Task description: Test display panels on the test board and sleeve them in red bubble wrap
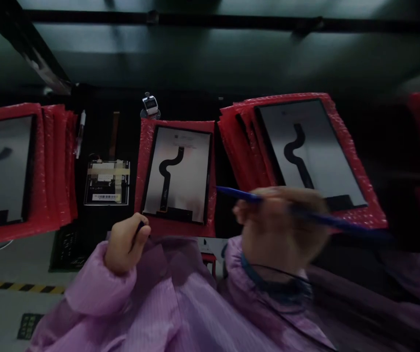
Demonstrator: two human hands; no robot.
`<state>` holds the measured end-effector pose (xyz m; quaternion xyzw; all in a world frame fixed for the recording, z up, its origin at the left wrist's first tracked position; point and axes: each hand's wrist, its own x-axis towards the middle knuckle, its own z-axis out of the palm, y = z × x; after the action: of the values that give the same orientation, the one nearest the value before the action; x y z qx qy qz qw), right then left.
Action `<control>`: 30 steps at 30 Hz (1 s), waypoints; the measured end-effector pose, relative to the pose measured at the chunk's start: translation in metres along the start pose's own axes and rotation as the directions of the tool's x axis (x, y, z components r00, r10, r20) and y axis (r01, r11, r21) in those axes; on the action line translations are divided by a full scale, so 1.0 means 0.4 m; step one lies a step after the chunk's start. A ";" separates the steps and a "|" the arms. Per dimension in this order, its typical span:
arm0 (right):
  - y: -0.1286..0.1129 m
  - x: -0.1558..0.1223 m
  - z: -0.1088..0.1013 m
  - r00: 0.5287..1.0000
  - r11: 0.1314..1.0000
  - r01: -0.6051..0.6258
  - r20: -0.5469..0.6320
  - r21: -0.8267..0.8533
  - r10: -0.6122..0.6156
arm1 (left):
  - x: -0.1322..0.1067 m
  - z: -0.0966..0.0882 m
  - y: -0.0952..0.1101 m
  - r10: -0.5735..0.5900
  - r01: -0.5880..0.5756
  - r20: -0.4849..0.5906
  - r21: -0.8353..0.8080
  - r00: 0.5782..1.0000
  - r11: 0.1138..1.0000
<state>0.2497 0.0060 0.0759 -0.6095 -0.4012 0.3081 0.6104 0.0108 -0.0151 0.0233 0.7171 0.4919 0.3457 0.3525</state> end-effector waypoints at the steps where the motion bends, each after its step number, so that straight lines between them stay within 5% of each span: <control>1: 0.018 -0.009 0.020 1.000 1.000 0.020 0.021 0.001 -0.020 | 0.003 0.010 -0.022 0.126 -0.118 -0.068 0.114 0.990 0.986; 3: 0.065 -0.029 0.065 0.994 1.000 0.021 0.109 -0.009 -0.020 | 0.015 0.030 -0.055 0.323 -0.285 -0.102 0.275 0.941 0.918; 6: 0.133 -0.051 0.113 0.961 0.995 -0.095 0.258 -0.029 0.099 | 0.030 0.050 -0.073 0.423 -0.365 -0.087 0.370 0.902 0.854; 10: 0.170 -0.064 0.125 0.956 0.984 -0.131 0.246 -0.119 0.158 | 0.026 0.057 -0.071 0.420 -0.367 -0.064 0.383 0.905 0.848; 24: 0.167 -0.070 0.130 0.968 0.966 0.047 0.251 -0.254 0.018 | 0.017 0.064 -0.072 0.396 -0.350 -0.048 0.382 0.917 0.855; 27: 0.166 -0.065 0.121 0.973 0.987 -0.041 0.218 -0.156 0.075 | 0.017 0.062 -0.073 0.401 -0.349 -0.075 0.367 0.913 0.862; 30: 0.148 -0.057 0.094 0.962 0.958 -0.244 0.163 0.148 0.220 | 0.016 0.055 -0.050 0.381 -0.342 -0.088 0.290 0.921 0.894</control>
<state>0.2126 0.0091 0.0120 -0.5753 -0.3429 0.4535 0.5881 0.0219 -0.0072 -0.0039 0.8106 0.4161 0.3856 0.1453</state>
